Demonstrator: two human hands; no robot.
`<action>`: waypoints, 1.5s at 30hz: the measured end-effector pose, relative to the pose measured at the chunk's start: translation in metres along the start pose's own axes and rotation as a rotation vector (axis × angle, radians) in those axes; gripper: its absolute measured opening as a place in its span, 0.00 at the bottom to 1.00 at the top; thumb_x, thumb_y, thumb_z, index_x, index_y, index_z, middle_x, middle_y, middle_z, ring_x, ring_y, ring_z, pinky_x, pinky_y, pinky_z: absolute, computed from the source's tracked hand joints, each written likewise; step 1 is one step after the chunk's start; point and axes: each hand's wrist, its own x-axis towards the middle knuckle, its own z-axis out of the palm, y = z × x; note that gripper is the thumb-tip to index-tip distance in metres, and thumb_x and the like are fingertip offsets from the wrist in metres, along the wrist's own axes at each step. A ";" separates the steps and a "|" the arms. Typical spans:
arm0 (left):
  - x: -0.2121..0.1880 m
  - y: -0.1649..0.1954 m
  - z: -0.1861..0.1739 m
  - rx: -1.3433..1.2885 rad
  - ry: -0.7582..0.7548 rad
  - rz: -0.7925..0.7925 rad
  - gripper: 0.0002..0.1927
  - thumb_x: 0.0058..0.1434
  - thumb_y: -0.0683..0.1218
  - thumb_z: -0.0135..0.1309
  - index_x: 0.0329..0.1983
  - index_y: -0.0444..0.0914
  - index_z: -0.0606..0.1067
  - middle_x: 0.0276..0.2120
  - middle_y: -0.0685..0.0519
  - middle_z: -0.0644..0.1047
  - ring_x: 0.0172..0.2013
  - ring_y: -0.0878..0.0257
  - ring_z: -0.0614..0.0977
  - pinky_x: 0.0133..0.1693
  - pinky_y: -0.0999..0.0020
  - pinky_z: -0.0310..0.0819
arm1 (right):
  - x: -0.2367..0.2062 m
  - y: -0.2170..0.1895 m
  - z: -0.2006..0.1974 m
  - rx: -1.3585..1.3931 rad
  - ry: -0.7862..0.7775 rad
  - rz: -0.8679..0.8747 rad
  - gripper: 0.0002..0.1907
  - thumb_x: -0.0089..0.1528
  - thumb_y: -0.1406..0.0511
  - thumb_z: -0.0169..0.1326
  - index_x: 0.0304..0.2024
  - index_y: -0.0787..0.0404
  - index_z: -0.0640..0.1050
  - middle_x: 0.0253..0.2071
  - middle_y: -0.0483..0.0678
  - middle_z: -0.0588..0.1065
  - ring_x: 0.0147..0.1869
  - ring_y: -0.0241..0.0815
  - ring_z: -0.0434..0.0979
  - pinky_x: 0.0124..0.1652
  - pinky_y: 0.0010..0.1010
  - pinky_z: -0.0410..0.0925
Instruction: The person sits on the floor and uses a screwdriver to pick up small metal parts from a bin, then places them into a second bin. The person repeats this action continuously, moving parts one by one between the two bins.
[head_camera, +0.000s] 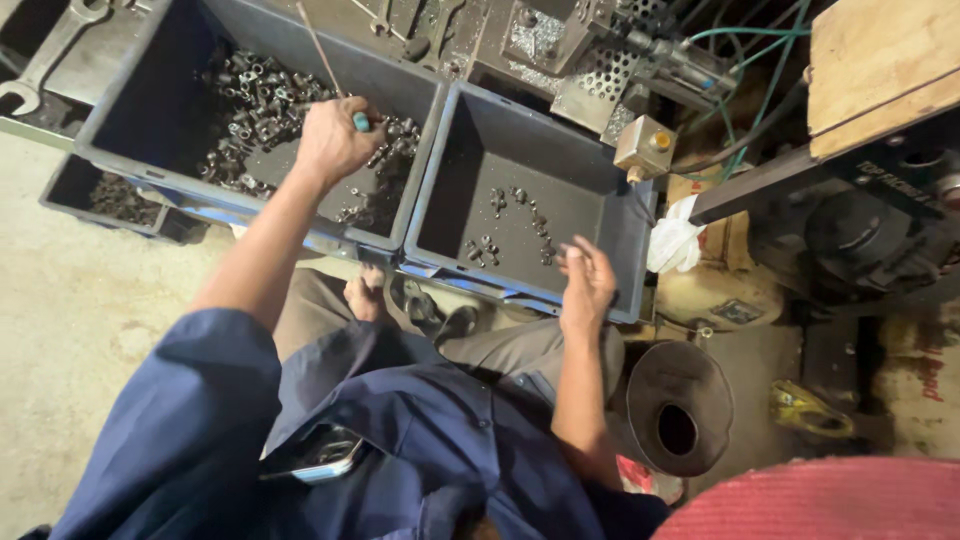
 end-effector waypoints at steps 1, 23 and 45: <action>-0.010 0.009 0.000 -0.220 0.019 -0.043 0.12 0.57 0.48 0.60 0.40 0.37 0.83 0.32 0.45 0.82 0.34 0.55 0.81 0.39 0.59 0.77 | -0.006 -0.007 0.014 0.033 -0.064 0.015 0.17 0.69 0.66 0.54 0.59 0.66 0.76 0.49 0.54 0.81 0.46 0.39 0.82 0.46 0.28 0.72; -0.122 0.118 0.132 -1.350 -0.438 -0.459 0.04 0.57 0.40 0.56 0.32 0.35 0.79 0.30 0.54 0.80 0.29 0.67 0.78 0.31 0.70 0.70 | -0.042 -0.045 0.064 0.352 -0.170 -0.152 0.17 0.66 0.77 0.53 0.59 0.68 0.73 0.54 0.53 0.78 0.59 0.41 0.78 0.62 0.32 0.69; 0.081 0.206 0.079 0.198 0.080 0.662 0.15 0.53 0.46 0.62 0.44 0.42 0.81 0.29 0.42 0.81 0.33 0.43 0.84 0.35 0.49 0.78 | 0.025 0.008 -0.076 0.258 0.104 -0.212 0.14 0.66 0.79 0.57 0.53 0.69 0.72 0.49 0.50 0.76 0.52 0.38 0.78 0.55 0.31 0.74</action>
